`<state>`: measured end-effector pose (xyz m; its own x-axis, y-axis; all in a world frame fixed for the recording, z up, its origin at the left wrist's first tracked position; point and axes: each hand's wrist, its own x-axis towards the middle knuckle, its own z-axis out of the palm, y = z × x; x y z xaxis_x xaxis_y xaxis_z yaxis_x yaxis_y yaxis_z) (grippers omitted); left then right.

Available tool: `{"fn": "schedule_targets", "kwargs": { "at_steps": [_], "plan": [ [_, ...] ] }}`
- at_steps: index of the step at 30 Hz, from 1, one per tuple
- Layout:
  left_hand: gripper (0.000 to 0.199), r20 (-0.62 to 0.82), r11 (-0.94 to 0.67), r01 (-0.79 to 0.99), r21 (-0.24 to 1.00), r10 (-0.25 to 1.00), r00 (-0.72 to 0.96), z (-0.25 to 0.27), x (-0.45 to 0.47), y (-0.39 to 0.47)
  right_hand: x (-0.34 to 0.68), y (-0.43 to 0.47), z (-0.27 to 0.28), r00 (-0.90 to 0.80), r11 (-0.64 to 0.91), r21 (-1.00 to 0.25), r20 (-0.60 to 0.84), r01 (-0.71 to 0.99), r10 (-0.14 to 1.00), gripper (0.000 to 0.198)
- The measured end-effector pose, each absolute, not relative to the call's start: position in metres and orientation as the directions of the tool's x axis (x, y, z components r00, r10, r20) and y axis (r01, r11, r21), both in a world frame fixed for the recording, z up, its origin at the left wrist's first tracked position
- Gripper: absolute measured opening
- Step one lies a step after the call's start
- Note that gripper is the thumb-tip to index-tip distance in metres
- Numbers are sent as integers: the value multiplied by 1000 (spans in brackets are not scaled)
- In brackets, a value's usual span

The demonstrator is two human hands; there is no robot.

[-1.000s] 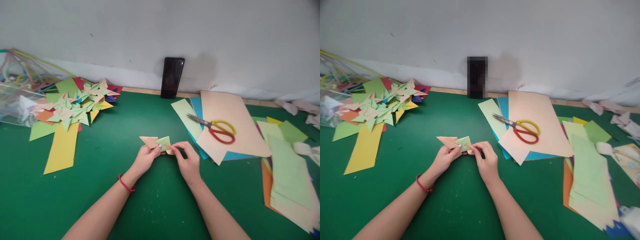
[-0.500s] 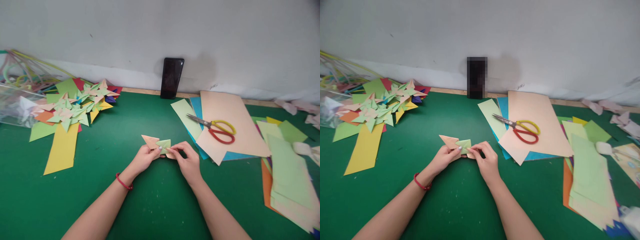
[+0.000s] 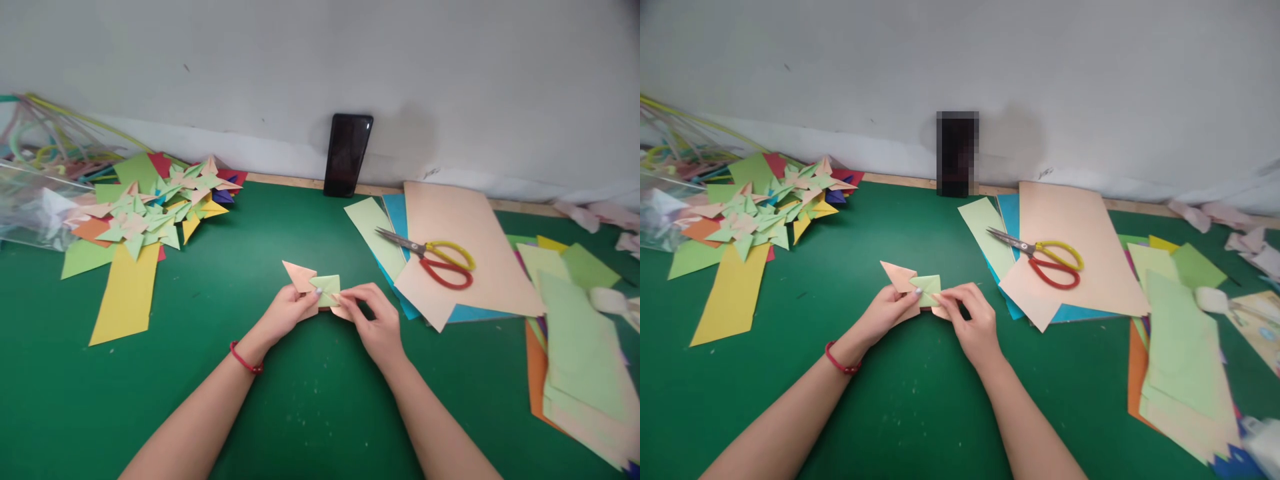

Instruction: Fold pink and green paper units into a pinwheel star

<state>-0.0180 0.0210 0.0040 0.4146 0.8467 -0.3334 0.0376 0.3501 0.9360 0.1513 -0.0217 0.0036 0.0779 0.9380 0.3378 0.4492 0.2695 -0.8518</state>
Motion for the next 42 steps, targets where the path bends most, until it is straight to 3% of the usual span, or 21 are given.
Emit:
{"fn": "schedule_targets", "kwargs": {
  "at_steps": [4, 12, 21, 30, 36, 42],
  "plan": [
    [38, -331, 384, -53, 922, 850, 409, 2, -17, 21, 153, -21, 2, 61, 253, -865, 309, 433, 949, 11],
    [36, -312, 374, -60, 925, 843, 439, 0, -19, 21, 151, -24, -4, 112, 160, -914, 215, 372, 970, 11],
    [34, -322, 385, -51, 921, 830, 456, 1, -19, 22, 154, -21, -3, 52, 133, -941, 157, 312, 986, 5],
    [32, -311, 386, -68, 920, 824, 474, 8, -14, 21, 155, -22, -4, 89, 199, -882, 260, 427, 961, 9],
    [31, -316, 398, -70, 915, 813, 489, 8, -15, 21, 154, -25, -11, 156, 150, -897, 233, 415, 960, 11],
    [30, -343, 389, -5, 921, 816, 466, 6, -15, 20, 154, -25, -10, 119, 189, -858, 276, 477, 954, 5]
  ]
}}
